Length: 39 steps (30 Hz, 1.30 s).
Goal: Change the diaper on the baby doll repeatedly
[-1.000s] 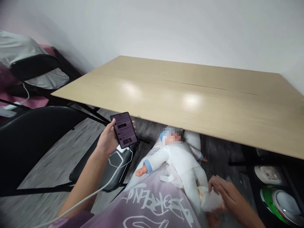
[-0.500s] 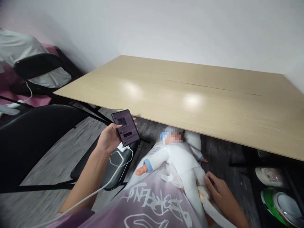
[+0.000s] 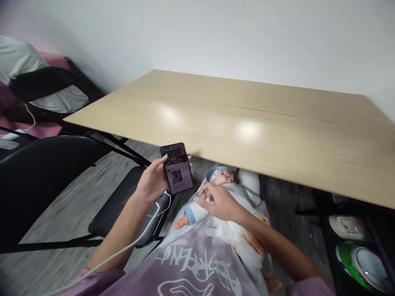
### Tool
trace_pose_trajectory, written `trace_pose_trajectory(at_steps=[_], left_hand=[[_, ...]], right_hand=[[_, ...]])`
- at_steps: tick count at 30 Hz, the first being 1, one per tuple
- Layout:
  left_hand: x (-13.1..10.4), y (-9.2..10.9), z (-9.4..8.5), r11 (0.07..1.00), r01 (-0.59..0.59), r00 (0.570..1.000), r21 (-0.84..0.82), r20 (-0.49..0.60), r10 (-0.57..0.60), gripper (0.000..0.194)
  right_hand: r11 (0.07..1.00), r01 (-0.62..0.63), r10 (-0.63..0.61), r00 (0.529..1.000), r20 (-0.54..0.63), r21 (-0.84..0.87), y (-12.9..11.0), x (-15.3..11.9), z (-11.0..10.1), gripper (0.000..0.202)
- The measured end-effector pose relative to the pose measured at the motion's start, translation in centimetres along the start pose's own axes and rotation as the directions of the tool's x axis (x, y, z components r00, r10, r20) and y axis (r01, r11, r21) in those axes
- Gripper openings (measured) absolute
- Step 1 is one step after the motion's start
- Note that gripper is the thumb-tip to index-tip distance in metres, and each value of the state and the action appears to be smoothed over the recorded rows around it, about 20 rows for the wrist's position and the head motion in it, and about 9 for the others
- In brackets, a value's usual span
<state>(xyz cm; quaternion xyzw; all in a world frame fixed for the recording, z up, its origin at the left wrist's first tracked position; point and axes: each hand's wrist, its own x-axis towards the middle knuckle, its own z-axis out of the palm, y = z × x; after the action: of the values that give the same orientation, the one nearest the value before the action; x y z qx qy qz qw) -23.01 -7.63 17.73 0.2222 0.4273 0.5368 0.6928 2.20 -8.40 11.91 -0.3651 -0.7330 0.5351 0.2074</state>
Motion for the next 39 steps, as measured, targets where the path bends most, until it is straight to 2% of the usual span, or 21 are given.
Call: trace_pose_trajectory(at_steps=[3,6,12,18,21,24,30,35,39], left_hand=[[0.1,-0.3,0.8,1.000,-0.008,1.000,0.007,0.010,0.008,0.047],[0.1,-0.4,1.4,1.000,-0.004,1.000,0.022,0.017,0.003,0.049],[-0.2,-0.9,2.2,0.999,-0.018,1.000,0.040,0.004,0.018,0.047],[-0.2,-1.7,2.3,0.998,-0.018,0.999,0.060,0.034,0.016,0.052],[-0.2,-2.0,2.4,0.998,-0.040,0.999,0.046,0.021,0.039,0.052],[-0.2,-2.3,2.7,0.997,-0.067,0.998,0.034,0.025,0.066,0.053],[-0.2,-3.2,3.2,0.991,-0.120,0.992,0.064,0.032,0.118,0.055],[0.3,-3.5,2.7,0.993,-0.105,0.994,0.055,0.027,0.104,0.056],[0.7,-3.2,1.7,0.994,-0.100,0.995,0.036,0.007,0.100,0.069]], right_hand=[[0.994,0.026,-0.028,1.000,0.011,0.102,-0.4,2.0,1.7,0.037],[0.990,0.040,-0.033,0.998,-0.055,0.138,-0.5,2.3,2.1,0.041],[0.998,-0.001,0.013,0.985,-0.173,0.067,0.1,2.3,2.6,0.042],[0.995,0.025,-0.011,0.988,-0.151,0.095,0.5,2.0,2.2,0.048],[0.995,-0.031,0.046,0.985,-0.166,0.091,0.2,2.0,2.2,0.048],[0.995,-0.087,0.096,0.968,-0.231,0.051,-0.1,2.2,2.5,0.053],[0.990,-0.117,0.080,0.932,-0.353,-0.083,0.3,2.9,3.4,0.057],[0.991,-0.129,0.109,0.949,-0.297,-0.045,0.9,3.0,3.4,0.058],[0.993,-0.114,0.105,0.953,-0.284,-0.016,1.2,2.6,3.3,0.060]])
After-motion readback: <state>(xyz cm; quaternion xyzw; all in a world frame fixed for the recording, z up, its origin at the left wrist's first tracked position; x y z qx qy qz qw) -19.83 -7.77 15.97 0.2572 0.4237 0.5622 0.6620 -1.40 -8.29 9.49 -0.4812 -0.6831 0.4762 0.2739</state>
